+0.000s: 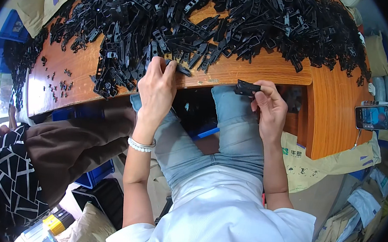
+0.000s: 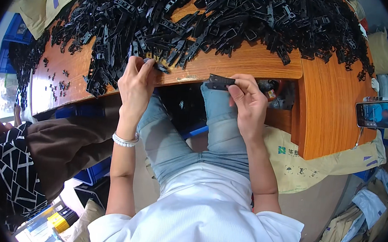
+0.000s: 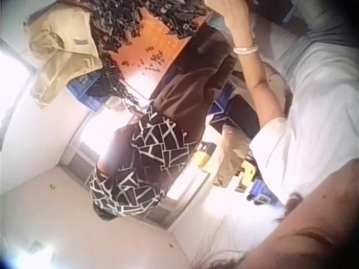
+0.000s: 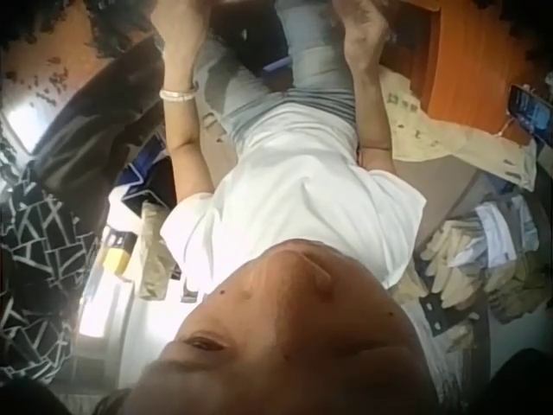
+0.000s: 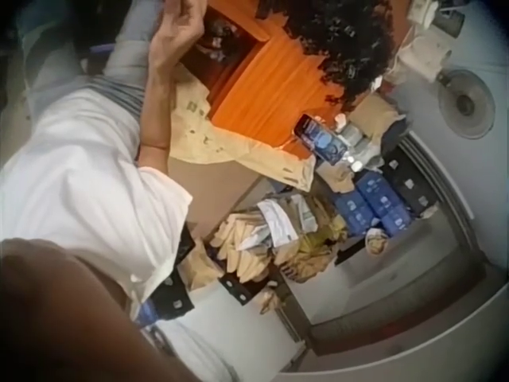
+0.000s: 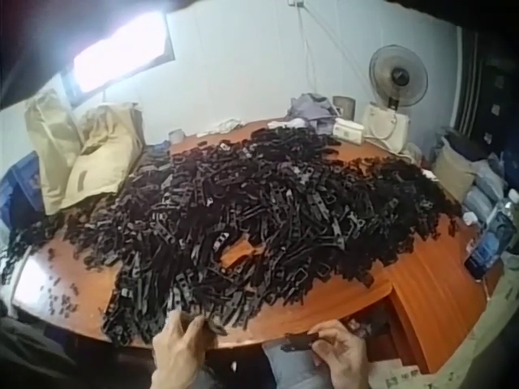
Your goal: Assembling or inspecting small black plastic components at a workbench.
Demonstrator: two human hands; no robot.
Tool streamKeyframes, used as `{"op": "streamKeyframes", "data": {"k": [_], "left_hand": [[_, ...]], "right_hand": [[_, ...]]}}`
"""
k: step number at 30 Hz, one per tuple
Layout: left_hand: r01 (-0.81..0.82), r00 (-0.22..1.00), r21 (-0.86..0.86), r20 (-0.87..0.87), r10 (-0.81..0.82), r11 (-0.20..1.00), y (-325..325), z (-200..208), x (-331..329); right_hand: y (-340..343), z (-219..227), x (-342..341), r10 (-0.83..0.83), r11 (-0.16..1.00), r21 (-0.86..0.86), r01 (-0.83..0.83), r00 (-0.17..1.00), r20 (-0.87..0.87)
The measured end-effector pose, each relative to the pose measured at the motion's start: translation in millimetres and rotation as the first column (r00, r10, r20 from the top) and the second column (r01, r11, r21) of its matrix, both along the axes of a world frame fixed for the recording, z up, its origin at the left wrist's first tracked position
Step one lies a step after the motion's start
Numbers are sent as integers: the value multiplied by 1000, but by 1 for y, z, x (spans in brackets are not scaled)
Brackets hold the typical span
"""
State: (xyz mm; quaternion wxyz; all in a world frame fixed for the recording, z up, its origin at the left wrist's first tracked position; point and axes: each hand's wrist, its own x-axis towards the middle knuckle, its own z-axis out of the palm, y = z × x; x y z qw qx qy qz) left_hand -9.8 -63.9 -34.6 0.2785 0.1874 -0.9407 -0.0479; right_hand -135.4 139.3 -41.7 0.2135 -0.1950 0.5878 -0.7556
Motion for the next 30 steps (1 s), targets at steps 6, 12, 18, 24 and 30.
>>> {"op": "streamKeyframes", "data": {"k": [6,12,18,24,30], "left_hand": [[143,955,276,-292,-59,950,10,-2,2],[374,926,861,-331,179,-344,29,20,1],[299,945,721,-316,87,-625,28,14,6],[276,952,663,-289,102,-696,28,8,4],[297,955,734,-224,195,-611,31,6,0]], "right_hand": [[-5,-5,2,157,985,73,-155,987,-27],[-21,11,5,300,947,-49,-316,932,-205],[-22,21,4,356,934,2,-358,928,-108],[-21,18,3,377,926,-32,-376,926,35],[-19,20,16,223,975,-6,-223,973,65]]}}
